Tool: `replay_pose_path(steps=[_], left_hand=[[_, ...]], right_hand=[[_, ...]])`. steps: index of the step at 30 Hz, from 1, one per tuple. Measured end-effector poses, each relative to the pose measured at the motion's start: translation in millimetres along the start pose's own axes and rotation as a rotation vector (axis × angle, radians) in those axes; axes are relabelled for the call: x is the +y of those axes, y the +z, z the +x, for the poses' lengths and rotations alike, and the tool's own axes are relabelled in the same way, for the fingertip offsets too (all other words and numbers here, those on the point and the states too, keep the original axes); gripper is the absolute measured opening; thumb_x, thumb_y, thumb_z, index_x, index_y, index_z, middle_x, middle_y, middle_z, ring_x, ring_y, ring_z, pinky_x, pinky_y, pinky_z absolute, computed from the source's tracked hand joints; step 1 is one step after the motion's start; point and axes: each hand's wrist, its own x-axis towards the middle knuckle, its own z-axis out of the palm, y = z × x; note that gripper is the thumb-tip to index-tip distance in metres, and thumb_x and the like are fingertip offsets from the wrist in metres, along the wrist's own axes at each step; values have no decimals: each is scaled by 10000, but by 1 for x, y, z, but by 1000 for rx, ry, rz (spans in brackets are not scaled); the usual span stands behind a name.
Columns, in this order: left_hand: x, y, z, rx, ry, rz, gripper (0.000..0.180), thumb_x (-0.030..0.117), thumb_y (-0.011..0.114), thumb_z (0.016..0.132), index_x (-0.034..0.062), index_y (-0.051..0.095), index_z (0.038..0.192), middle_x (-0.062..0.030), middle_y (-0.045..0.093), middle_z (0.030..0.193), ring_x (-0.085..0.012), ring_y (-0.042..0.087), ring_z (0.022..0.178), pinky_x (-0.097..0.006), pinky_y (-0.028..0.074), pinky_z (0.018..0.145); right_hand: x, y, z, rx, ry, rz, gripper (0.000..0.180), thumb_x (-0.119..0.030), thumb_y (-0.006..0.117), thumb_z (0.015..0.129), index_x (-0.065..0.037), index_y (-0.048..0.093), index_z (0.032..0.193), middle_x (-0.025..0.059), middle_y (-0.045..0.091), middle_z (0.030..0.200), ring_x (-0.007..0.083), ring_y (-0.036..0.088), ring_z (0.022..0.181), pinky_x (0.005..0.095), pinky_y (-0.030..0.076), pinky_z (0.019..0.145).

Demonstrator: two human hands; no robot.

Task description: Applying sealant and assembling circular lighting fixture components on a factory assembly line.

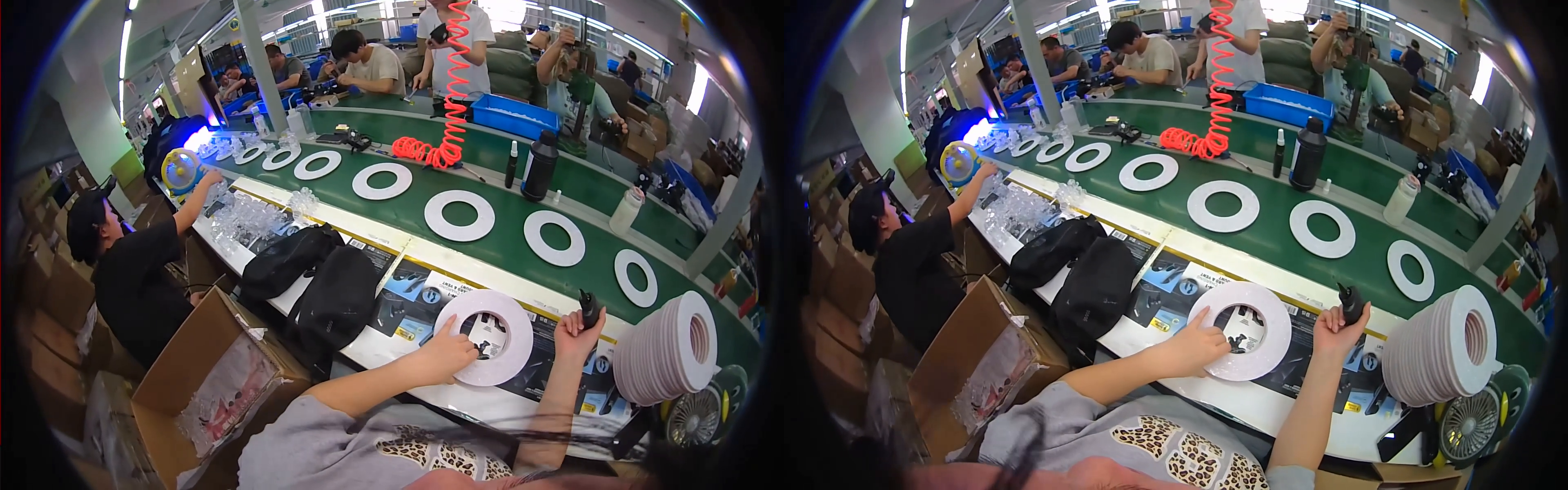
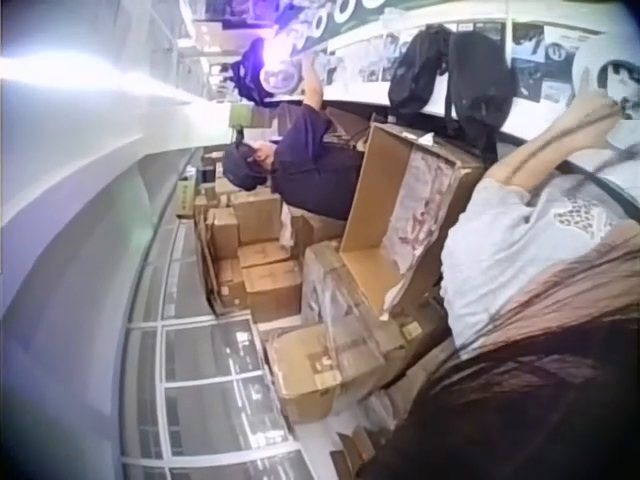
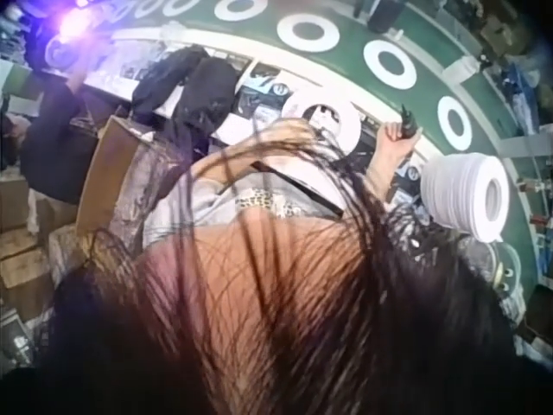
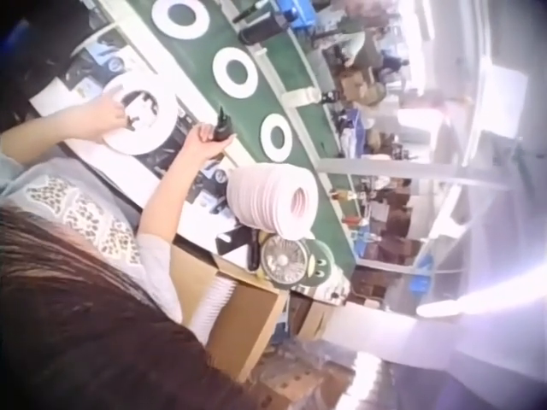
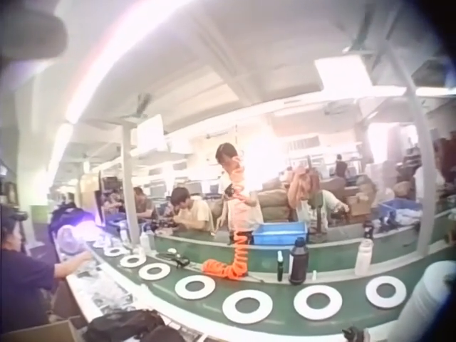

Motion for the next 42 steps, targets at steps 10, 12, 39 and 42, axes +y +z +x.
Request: replay_pose_path(steps=[10, 12, 39, 42], left_hand=[[-18, -14, -4, 31, -61, -249, 675, 389, 727, 742, 80, 474, 1287, -125, 516, 1271, -267, 403, 1301, -580, 200, 1097], [-24, -16, -3, 196, -65, -298, 544, 389, 693, 774, 95, 544, 1207, -108, 569, 1194, -269, 453, 1253, -544, 249, 1085], [-296, -83, 46, 1036, -640, -764, 372, 175, 547, 867, 58, 520, 1218, -79, 570, 534, -163, 570, 500, -312, 438, 520], [-231, -98, 69, 1119, -358, -949, 250, 162, 529, 932, 51, 568, 1153, -36, 555, 557, -104, 526, 493, -248, 398, 500]], right_hand=[[6, 1, 5, 3, 24, -5, 412, -424, 583, 886, -56, 501, 720, -38, 272, 454, 65, 242, 359, 202, 195, 374], [5, -1, 6, 7, 19, -3, 412, -425, 581, 887, -54, 506, 725, -38, 271, 454, 65, 242, 360, 202, 195, 373], [10, -2, 7, 77, 131, -15, 366, -449, 576, 873, -88, 556, 817, -48, 268, 442, 70, 250, 336, 206, 190, 338], [21, 3, 7, 30, 111, -61, 381, -471, 569, 873, -99, 565, 789, -47, 272, 435, 81, 260, 334, 205, 223, 343]])
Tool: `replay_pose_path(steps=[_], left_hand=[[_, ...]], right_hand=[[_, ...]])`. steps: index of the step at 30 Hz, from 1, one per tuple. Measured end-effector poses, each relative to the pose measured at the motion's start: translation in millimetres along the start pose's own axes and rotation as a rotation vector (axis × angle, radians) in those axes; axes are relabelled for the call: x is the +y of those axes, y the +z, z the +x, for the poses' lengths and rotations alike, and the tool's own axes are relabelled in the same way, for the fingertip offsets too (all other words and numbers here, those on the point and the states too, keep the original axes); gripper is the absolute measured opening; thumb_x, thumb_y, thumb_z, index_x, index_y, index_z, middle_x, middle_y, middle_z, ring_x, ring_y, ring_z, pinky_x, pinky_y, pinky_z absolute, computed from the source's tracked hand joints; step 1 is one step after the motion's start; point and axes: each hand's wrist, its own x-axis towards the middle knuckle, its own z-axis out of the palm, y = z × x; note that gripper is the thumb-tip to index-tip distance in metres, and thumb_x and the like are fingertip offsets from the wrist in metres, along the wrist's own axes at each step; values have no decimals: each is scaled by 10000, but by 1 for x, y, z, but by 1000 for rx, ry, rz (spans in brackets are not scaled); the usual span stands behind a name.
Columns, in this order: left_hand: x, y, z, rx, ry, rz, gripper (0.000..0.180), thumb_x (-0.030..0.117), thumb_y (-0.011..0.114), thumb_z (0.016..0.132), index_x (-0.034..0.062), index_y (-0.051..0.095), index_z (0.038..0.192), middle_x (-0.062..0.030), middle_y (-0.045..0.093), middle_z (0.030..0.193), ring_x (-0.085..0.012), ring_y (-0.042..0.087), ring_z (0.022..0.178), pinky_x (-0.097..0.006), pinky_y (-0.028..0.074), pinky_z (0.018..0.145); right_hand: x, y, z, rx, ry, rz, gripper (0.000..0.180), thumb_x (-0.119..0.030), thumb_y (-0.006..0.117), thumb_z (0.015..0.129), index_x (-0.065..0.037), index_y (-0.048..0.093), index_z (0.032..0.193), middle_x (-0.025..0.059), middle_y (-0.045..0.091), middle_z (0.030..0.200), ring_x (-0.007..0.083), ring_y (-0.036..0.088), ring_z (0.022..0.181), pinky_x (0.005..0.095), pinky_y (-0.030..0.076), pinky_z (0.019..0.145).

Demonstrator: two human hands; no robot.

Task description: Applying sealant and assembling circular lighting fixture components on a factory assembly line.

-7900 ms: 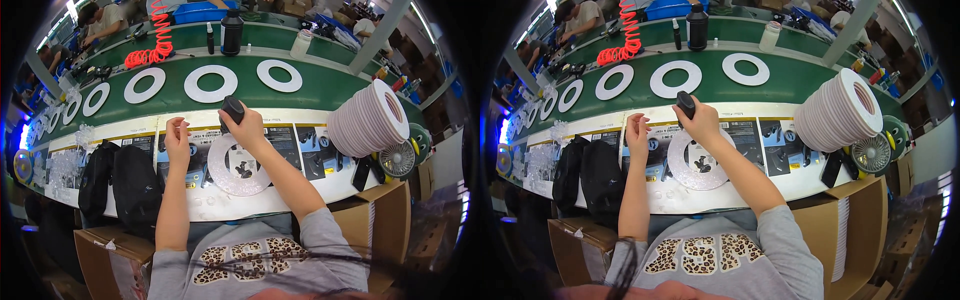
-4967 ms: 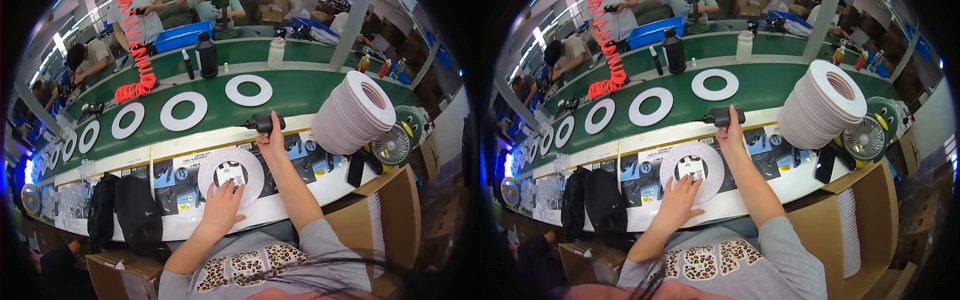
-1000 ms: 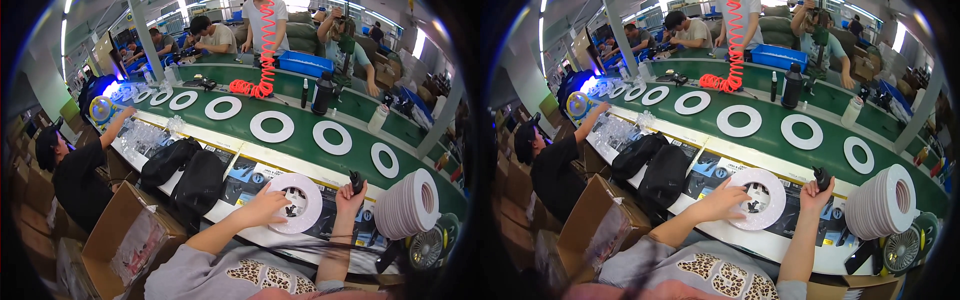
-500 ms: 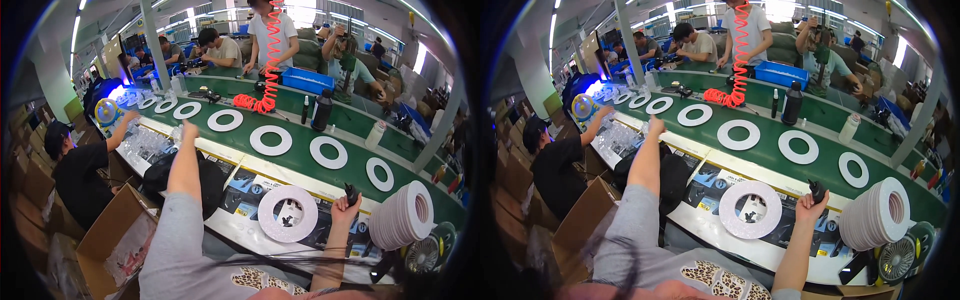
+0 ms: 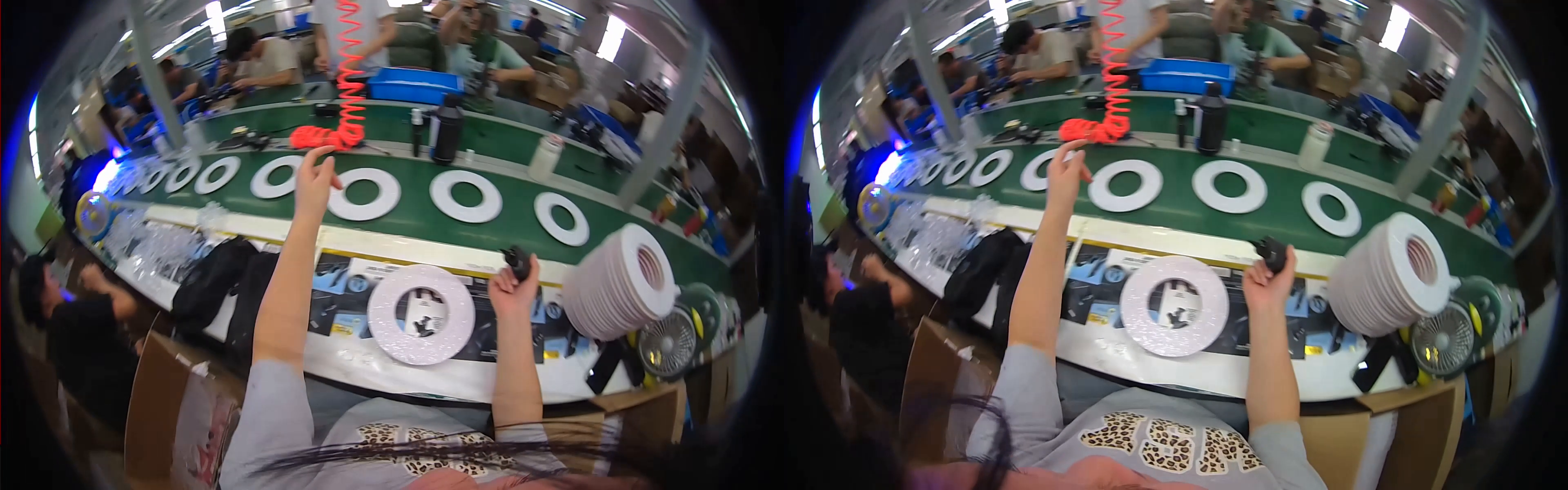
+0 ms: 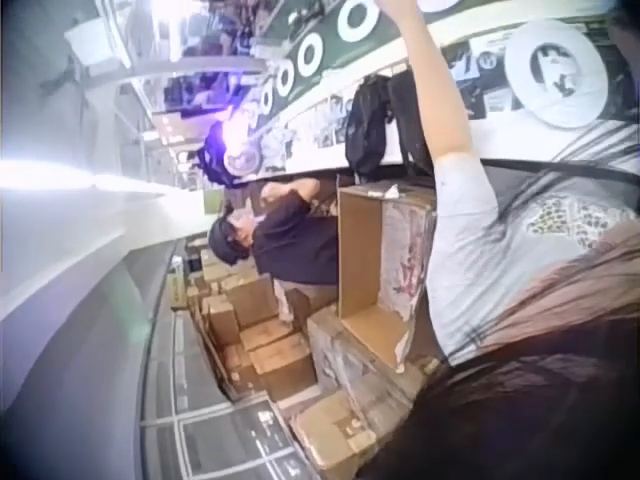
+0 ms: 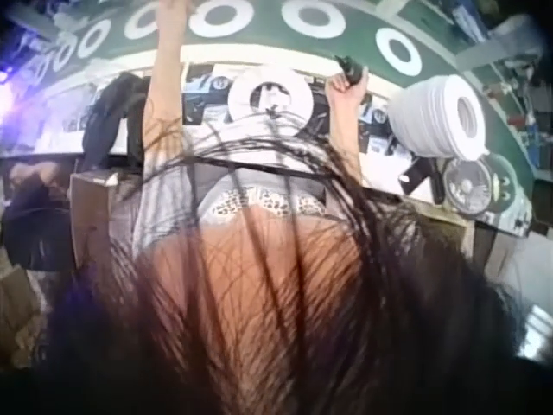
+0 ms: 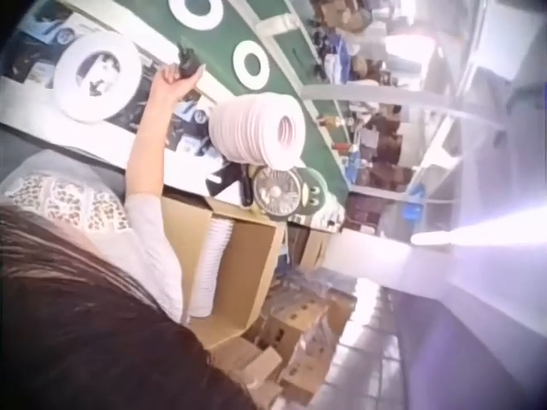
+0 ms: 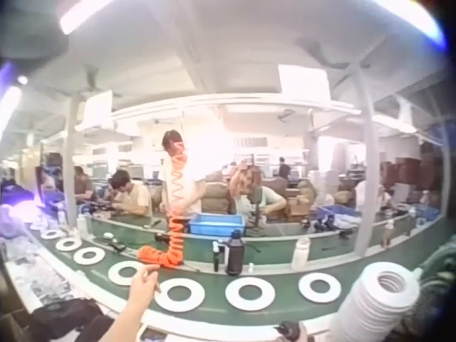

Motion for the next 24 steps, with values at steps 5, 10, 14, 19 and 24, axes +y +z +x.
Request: replay_pose_path(steps=[5, 10, 14, 19, 24], left_hand=[[19, 49, -62, -44, -118, -149, 209, 141, 498, 951, 64, 592, 1120, 14, 470, 548, -78, 488, 475, -223, 422, 492], [-35, 47, -116, -100, -201, -28, 185, 136, 488, 955, 58, 596, 1083, 4, 492, 560, -62, 473, 478, -207, 371, 466], [-50, 42, -120, -50, -184, 126, 181, 137, 496, 950, 51, 589, 1080, -13, 532, 592, -68, 518, 529, -222, 379, 490], [-12, 121, -77, -521, 237, 518, 286, 207, 589, 883, 37, 591, 1114, -128, 667, 935, -292, 621, 907, -382, 475, 786], [-62, 221, -52, -817, 384, 800, 567, 346, 625, 839, 71, 474, 1311, -152, 511, 1324, -332, 478, 1224, -522, 330, 1027]], right_hand=[[-13, -3, -2, -7, -47, -8, 394, -470, 586, 864, -92, 541, 762, -49, 283, 446, 75, 278, 346, 203, 230, 361], [-10, -3, -7, 12, -49, -44, 402, -461, 589, 864, -85, 509, 743, -46, 283, 457, 76, 272, 354, 202, 228, 376], [-9, -2, -9, 32, -51, -11, 403, -456, 584, 868, -80, 510, 744, -40, 283, 455, 76, 272, 353, 204, 232, 377], [-13, -4, -10, 40, -46, -1, 407, -457, 584, 867, -85, 498, 726, -41, 283, 454, 76, 272, 353, 204, 232, 376], [-13, -6, -8, 20, -59, -27, 407, -464, 586, 864, -91, 505, 721, -48, 282, 451, 75, 268, 348, 203, 231, 372]])
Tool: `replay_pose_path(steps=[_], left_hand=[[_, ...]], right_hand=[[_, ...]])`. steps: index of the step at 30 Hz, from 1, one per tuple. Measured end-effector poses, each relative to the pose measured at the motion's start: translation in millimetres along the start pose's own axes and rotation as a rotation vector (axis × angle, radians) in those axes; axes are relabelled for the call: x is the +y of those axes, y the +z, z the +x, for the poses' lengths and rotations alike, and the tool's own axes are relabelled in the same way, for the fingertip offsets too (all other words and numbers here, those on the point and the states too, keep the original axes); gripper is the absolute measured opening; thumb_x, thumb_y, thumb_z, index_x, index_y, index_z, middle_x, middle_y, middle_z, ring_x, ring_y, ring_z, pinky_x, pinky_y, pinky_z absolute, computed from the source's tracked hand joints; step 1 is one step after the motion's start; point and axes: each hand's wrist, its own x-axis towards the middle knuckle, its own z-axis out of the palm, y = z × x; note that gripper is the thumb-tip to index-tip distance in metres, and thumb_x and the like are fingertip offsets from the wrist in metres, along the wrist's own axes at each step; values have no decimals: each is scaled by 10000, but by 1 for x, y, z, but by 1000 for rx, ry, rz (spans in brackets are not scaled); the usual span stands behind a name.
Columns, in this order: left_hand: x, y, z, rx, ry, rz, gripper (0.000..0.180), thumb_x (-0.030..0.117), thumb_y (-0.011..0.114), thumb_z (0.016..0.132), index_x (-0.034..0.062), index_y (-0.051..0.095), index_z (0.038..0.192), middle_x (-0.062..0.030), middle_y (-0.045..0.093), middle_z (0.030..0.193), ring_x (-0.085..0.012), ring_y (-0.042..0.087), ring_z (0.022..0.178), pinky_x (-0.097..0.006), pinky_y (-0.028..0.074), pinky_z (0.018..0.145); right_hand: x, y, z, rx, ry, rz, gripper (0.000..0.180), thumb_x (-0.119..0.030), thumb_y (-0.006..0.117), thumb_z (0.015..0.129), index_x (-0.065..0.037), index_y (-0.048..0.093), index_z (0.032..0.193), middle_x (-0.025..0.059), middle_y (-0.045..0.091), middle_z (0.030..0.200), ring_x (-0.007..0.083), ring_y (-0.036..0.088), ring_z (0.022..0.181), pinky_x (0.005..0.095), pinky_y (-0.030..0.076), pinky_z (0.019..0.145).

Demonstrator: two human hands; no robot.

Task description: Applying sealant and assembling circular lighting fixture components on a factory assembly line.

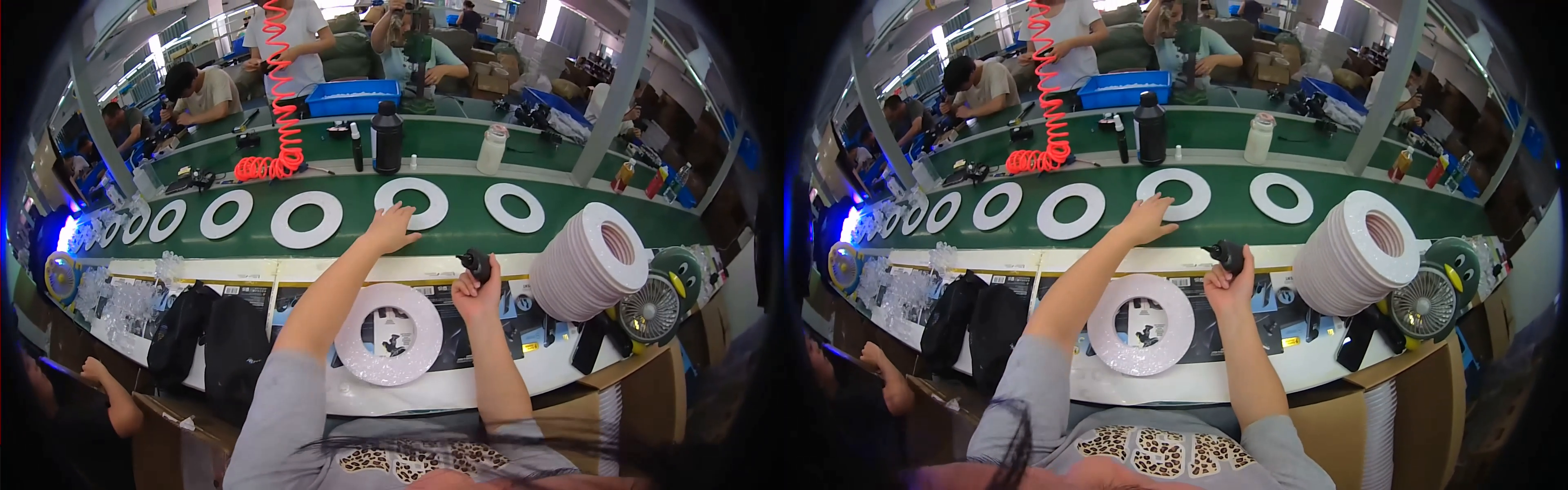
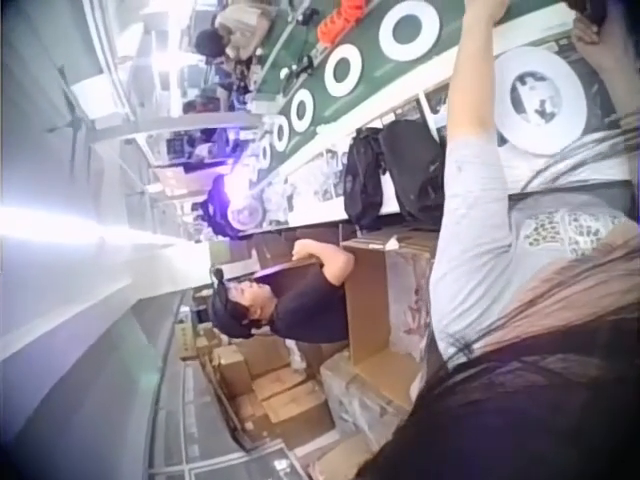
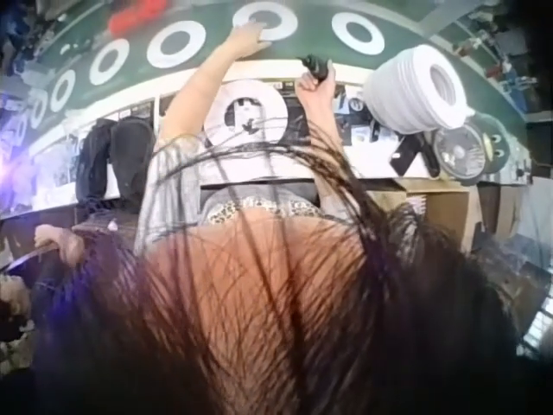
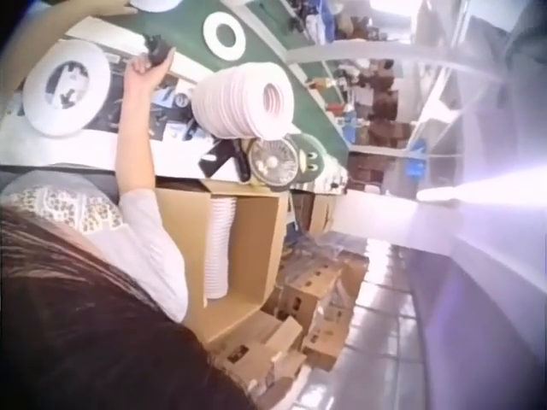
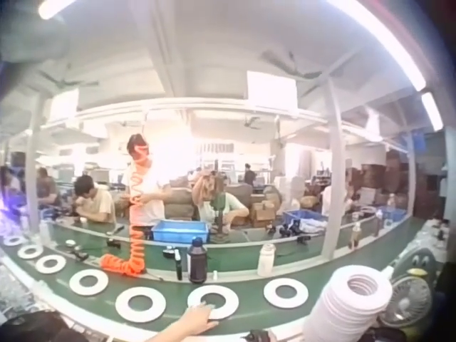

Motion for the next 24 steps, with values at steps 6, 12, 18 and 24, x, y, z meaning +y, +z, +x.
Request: replay_pose_path(steps=[6, 12, 18, 24], left_hand=[[-17, 21, 39, -269, -140, 101, 542, 358, 543, 888, 103, 426, 1351, -109, 482, 1362, -269, 343, 1349, -598, 248, 1059], [-20, -7, -10, -66, 14, 64, 513, 272, 538, 901, 93, 407, 1363, -136, 529, 1299, -290, 431, 1280, -604, 264, 1042], [-55, -62, -89, 479, -429, -595, 711, 220, 485, 936, -18, 61, 1454, -143, 696, 934, -268, 666, 864, -291, 470, 837], [-228, -195, -208, 1204, -855, -601, 674, 131, 423, 886, -37, 103, 1454, -140, 622, 617, -233, 591, 445, -285, 462, 443]], right_hand=[[6, 9, -8, -21, 71, -70, 367, -435, 595, 869, -105, 539, 720, -45, 288, 444, 75, 269, 346, 207, 211, 367], [14, 20, -11, 25, 101, -74, 352, -412, 614, 862, -113, 520, 702, -41, 300, 453, 76, 266, 344, 209, 213, 371], [4, 10, -10, 15, 112, -64, 367, -443, 615, 853, -102, 550, 732, -52, 296, 424, 70, 271, 316, 196, 220, 335], [11, 13, -14, -40, 163, -31, 401, -436, 596, 873, -72, 562, 708, -41, 288, 427, 76, 258, 324, 201, 221, 347]])
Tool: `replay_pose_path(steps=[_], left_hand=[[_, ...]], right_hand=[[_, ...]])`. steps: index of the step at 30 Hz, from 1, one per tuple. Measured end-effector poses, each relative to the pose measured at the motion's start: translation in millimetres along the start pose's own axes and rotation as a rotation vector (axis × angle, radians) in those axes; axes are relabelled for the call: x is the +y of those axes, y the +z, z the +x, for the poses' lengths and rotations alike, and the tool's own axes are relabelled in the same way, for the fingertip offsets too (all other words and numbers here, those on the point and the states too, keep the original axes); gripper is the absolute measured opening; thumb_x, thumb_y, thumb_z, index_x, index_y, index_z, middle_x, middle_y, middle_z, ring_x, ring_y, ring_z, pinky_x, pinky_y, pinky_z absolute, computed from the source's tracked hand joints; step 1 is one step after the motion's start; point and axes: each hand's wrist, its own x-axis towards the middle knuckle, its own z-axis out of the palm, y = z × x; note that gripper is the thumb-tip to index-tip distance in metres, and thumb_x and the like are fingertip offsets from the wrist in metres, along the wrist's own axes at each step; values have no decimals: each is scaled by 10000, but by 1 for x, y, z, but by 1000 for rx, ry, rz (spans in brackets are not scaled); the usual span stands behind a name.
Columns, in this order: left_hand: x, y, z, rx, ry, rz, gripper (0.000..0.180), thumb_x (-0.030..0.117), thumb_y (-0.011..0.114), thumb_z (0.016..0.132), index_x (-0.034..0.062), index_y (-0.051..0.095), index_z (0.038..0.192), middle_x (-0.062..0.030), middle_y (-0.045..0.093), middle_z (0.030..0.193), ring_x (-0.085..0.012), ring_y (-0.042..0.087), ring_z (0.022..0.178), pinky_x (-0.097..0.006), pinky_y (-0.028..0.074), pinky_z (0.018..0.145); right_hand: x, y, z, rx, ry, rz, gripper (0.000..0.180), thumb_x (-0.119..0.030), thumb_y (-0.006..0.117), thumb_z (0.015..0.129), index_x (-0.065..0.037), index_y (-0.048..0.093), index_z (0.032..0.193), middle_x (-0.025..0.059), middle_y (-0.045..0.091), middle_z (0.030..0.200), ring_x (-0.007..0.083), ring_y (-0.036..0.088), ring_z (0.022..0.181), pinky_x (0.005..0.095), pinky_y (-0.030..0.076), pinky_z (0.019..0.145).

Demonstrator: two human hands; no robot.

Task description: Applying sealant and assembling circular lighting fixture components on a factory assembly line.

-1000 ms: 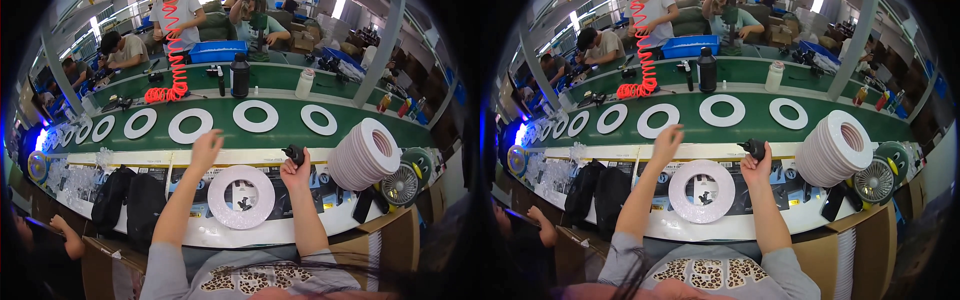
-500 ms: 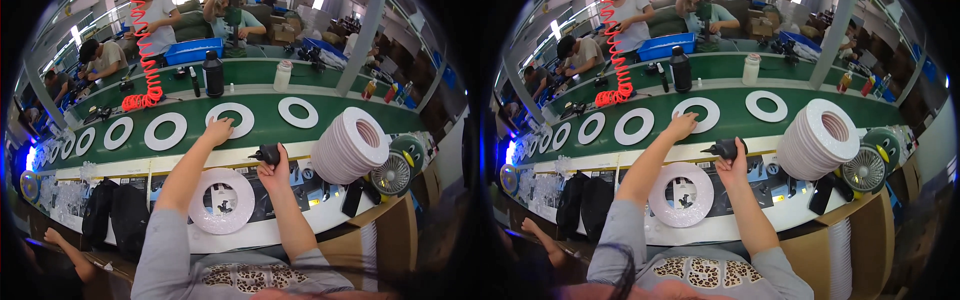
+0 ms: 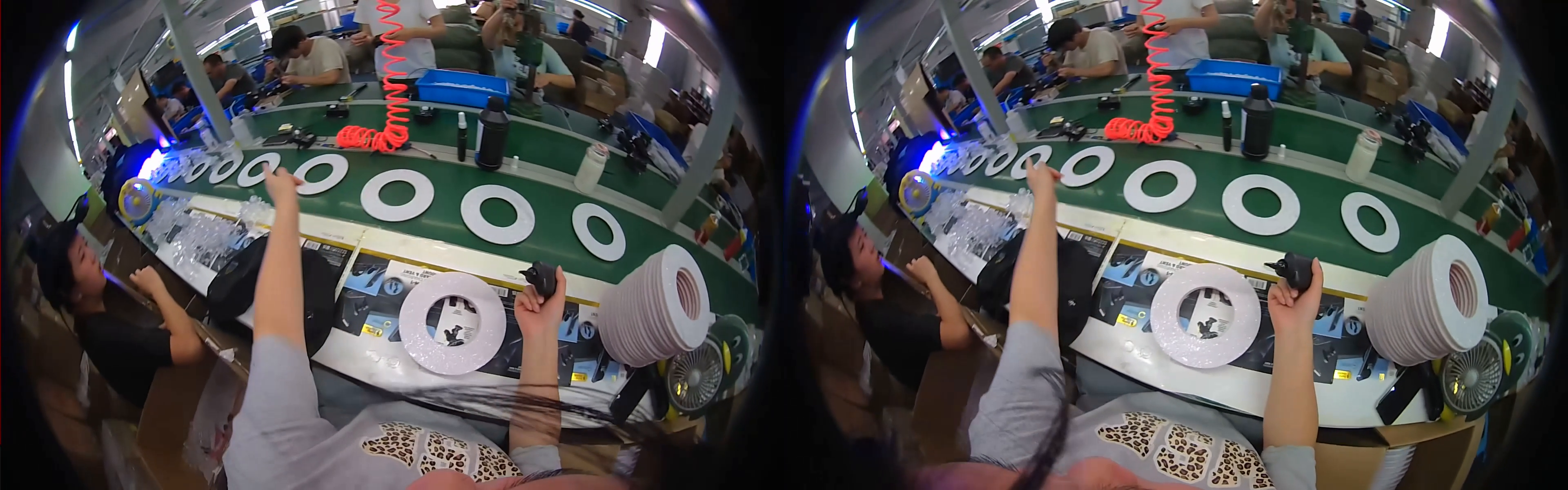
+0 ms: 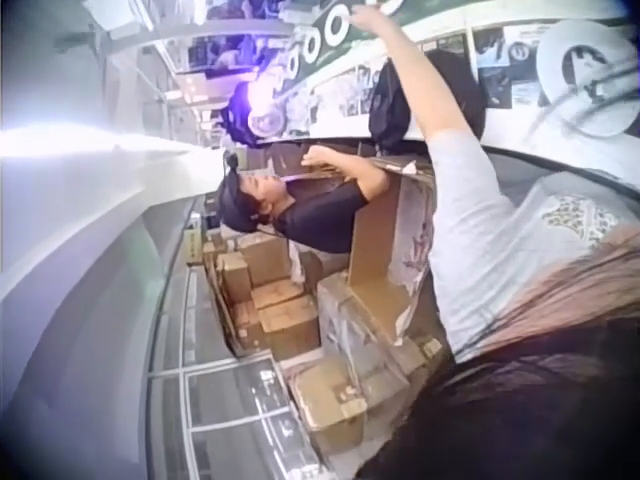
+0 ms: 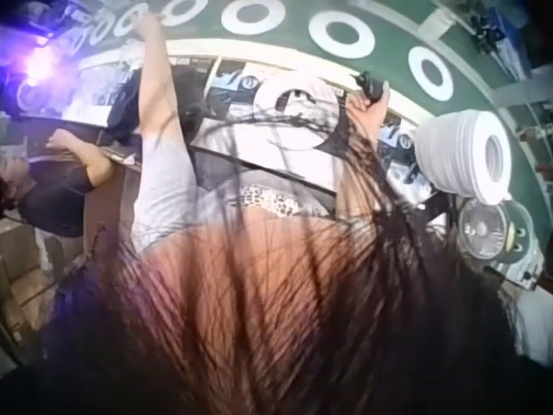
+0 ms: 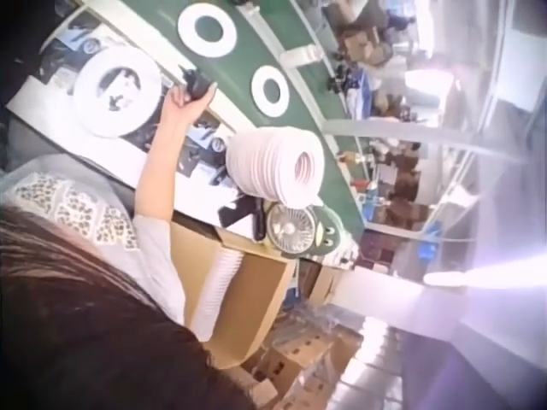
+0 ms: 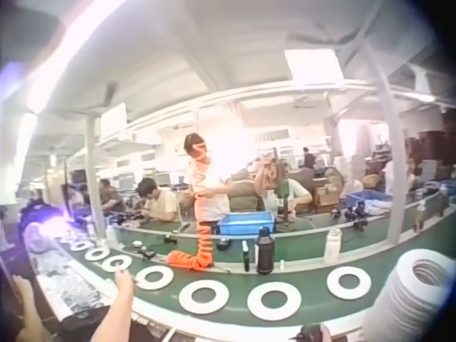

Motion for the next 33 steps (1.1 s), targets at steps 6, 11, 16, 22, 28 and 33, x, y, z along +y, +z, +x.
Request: replay_pose_path(steps=[6, 11, 16, 22, 28, 33], left_hand=[[-35, -108, 100, -334, 284, 1873, 203, 246, 683, 770, 166, 718, 587, -48, 687, 728, -220, 655, 781, -441, 248, 1050], [-23, -91, 71, -324, 140, 1328, 181, 212, 603, 798, 73, 719, 804, -118, 662, 664, -251, 641, 605, -392, 460, 768], [44, -84, 27, -733, -138, 768, 299, 240, 543, 845, -32, 652, 902, -160, 643, 604, -196, 619, 487, -337, 477, 462], [130, -111, -98, -1164, -23, 1075, 295, 285, 590, 860, 21, 699, 933, -78, 697, 733, -164, 669, 662, -309, 514, 636], [185, -182, -168, -1334, -9, 1094, 274, 276, 590, 863, 27, 703, 885, -74, 692, 719, -234, 664, 692, -330, 506, 678], [187, -265, -191, -929, 25, 1167, 235, 244, 658, 808, 16, 695, 853, -92, 679, 746, -269, 639, 730, -355, 498, 695]], right_hand=[[6, 4, 0, -32, 14, -37, 392, -424, 589, 884, -80, 563, 698, -43, 278, 426, 73, 253, 329, 202, 222, 354], [6, 3, -4, -20, -9, -25, 396, -421, 589, 886, -79, 534, 692, -40, 282, 438, 74, 259, 339, 203, 225, 362], [14, 8, -8, -17, 12, -23, 420, -439, 594, 884, -68, 507, 706, -32, 300, 463, 70, 268, 361, 206, 224, 376], [23, 20, -14, -29, -50, -33, 430, -442, 586, 894, -32, 509, 785, -10, 340, 539, 69, 320, 428, 198, 258, 414], [25, 26, -22, -343, 40, -24, 362, -353, 564, 922, 1, 509, 870, 28, 373, 691, 102, 374, 590, 219, 317, 507], [28, 16, -22, -416, -243, -244, 465, -362, 544, 941, -27, 459, 1251, 55, 489, 892, 117, 427, 699, 220, 362, 582]])
